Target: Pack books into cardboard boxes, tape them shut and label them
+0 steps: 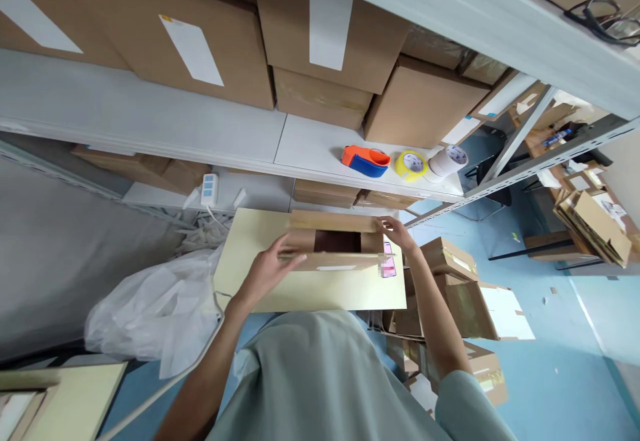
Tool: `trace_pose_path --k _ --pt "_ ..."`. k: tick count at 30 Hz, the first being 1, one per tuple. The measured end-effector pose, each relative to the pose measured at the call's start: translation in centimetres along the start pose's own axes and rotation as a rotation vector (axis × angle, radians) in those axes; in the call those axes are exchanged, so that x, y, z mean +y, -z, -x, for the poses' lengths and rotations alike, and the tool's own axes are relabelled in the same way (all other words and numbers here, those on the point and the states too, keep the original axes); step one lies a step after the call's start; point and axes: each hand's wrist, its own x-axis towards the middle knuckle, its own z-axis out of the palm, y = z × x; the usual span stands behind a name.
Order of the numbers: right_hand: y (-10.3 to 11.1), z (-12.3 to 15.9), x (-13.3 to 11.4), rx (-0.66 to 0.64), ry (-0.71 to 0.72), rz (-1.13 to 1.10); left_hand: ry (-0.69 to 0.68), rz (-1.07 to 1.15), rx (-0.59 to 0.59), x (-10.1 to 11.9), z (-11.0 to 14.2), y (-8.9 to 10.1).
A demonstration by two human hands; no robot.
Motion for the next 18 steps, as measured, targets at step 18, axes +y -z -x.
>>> trace_pose_path --k 18 --pt "-8.3 5.9 4.3 0.290 0.074 -0.044 0.020 -0.079 0.232 -0.8 -2.6 -5.2"
